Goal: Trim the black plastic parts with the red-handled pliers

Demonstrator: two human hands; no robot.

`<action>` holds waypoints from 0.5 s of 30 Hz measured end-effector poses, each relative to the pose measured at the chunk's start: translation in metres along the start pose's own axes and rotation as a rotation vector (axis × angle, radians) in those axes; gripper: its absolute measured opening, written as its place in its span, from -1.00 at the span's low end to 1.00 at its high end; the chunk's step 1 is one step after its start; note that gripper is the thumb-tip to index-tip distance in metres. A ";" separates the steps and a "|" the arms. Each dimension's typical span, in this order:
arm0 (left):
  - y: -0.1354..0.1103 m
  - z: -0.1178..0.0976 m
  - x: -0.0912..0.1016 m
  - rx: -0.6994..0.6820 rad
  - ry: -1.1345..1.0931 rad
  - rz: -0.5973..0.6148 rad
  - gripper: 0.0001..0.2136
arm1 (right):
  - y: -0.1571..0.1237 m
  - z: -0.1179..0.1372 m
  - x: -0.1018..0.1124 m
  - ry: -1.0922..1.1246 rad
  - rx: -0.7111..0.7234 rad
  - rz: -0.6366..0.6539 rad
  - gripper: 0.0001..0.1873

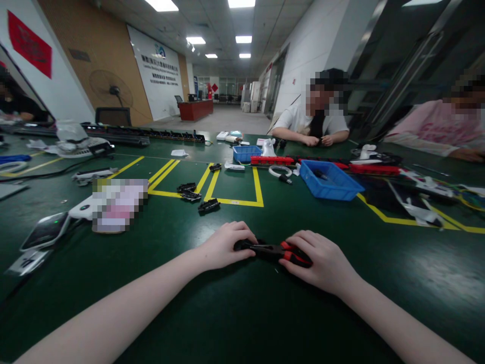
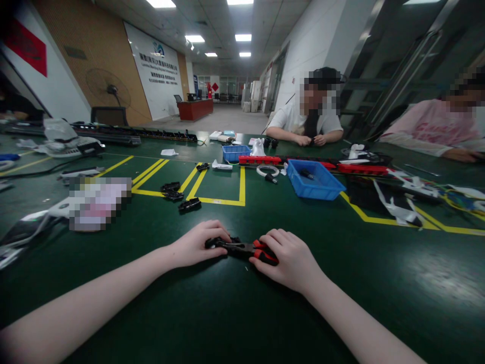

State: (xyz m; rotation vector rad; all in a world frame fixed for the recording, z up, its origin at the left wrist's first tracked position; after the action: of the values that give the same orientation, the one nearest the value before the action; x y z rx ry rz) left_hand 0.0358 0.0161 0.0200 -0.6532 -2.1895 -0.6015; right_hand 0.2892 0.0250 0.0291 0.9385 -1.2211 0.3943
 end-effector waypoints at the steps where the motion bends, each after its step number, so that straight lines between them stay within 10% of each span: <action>1: 0.000 0.000 0.000 -0.006 0.003 -0.001 -0.83 | 0.000 0.001 0.000 -0.011 0.009 0.001 -0.65; 15: 0.001 0.002 -0.001 0.008 0.024 0.015 -0.84 | 0.000 -0.005 0.006 -0.083 0.034 -0.026 -0.64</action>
State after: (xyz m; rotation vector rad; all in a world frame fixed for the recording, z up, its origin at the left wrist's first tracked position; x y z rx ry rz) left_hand 0.0359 0.0176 0.0181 -0.6541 -2.1616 -0.5898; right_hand 0.2945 0.0275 0.0348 1.0077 -1.2794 0.3591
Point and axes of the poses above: each hand's wrist, its own y-axis towards the middle knuckle, its own x-axis out of the back of the hand, z = x × y, the point moved 2 cm from there along y, towards the middle knuckle, and after that the axes turned 3 degrees about z, right-handed, at the moved point
